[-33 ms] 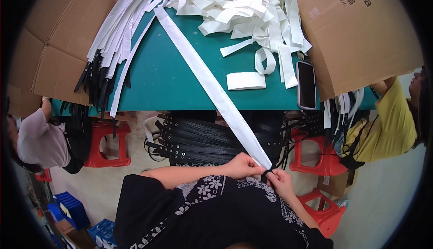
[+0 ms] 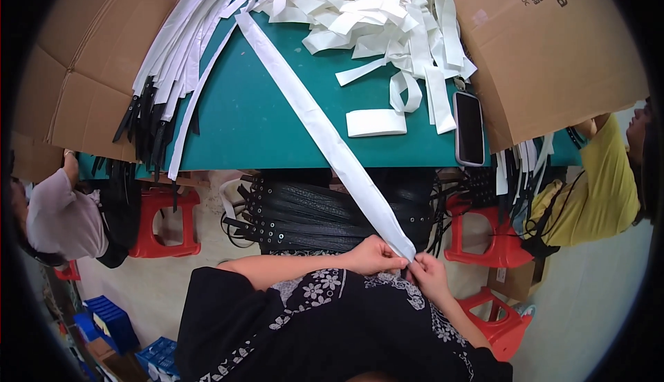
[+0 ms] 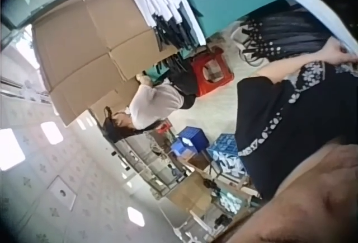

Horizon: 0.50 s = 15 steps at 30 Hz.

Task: Assembling white fabric straps with black plastic connectors at a factory workstation.

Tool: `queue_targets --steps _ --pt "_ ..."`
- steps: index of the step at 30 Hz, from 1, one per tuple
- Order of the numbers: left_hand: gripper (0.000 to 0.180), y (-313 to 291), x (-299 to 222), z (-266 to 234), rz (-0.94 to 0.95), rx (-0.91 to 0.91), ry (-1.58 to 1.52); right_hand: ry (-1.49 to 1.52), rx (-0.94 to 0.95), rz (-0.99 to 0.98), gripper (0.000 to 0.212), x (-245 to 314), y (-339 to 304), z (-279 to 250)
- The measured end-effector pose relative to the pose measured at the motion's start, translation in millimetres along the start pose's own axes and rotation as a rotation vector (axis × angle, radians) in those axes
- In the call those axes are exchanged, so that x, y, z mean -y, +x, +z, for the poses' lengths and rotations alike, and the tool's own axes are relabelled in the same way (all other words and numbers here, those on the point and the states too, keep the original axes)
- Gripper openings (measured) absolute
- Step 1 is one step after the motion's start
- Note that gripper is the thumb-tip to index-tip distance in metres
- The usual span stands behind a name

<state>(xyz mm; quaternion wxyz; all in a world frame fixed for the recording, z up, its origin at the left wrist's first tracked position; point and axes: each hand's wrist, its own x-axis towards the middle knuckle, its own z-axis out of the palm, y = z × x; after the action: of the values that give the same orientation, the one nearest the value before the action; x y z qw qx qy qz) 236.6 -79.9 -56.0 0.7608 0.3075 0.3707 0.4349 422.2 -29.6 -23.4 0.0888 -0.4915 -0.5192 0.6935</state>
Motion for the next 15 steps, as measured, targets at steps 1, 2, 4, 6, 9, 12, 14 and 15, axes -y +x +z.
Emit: queue_targets --steps 1,2,4,6,9,12,14,15 --pt "0.016 -2.5 2.9 0.3 -0.002 0.002 0.0 0.002 -0.002 0.001 0.014 -3.9 2.2 2.1" --pt "0.016 -1.9 -3.6 -1.0 0.02 -0.018 0.026 0.025 0.012 -0.02 0.014 -5.1 9.0 1.5" --pt "0.016 -1.9 -7.8 -8.0 0.037 -0.092 0.082 0.008 0.026 0.027 0.016 2.4 6.3 -0.8" --pt "0.017 -2.8 -5.2 -11.8 0.013 -0.205 0.043 0.024 0.074 0.016 0.018 -6.6 -1.8 -10.0" --pt "0.018 -3.6 -5.5 -5.9 0.029 -0.171 0.07 -0.073 0.047 -0.036 0.019 8.1 -0.8 2.0" --pt "0.018 -5.1 -15.5 -6.5 0.021 -0.182 0.029 -0.065 0.045 -0.073 0.018 10.1 4.8 5.4" --pt "0.018 -6.7 -14.5 -14.3 0.046 -0.24 0.04 -0.017 0.015 -0.049 0.018 -0.3 -1.1 -0.2" --pt "0.018 -7.2 -11.5 -19.3 0.062 -0.292 0.071 -0.018 0.019 -0.048 0.018 -2.5 -0.7 -2.2"
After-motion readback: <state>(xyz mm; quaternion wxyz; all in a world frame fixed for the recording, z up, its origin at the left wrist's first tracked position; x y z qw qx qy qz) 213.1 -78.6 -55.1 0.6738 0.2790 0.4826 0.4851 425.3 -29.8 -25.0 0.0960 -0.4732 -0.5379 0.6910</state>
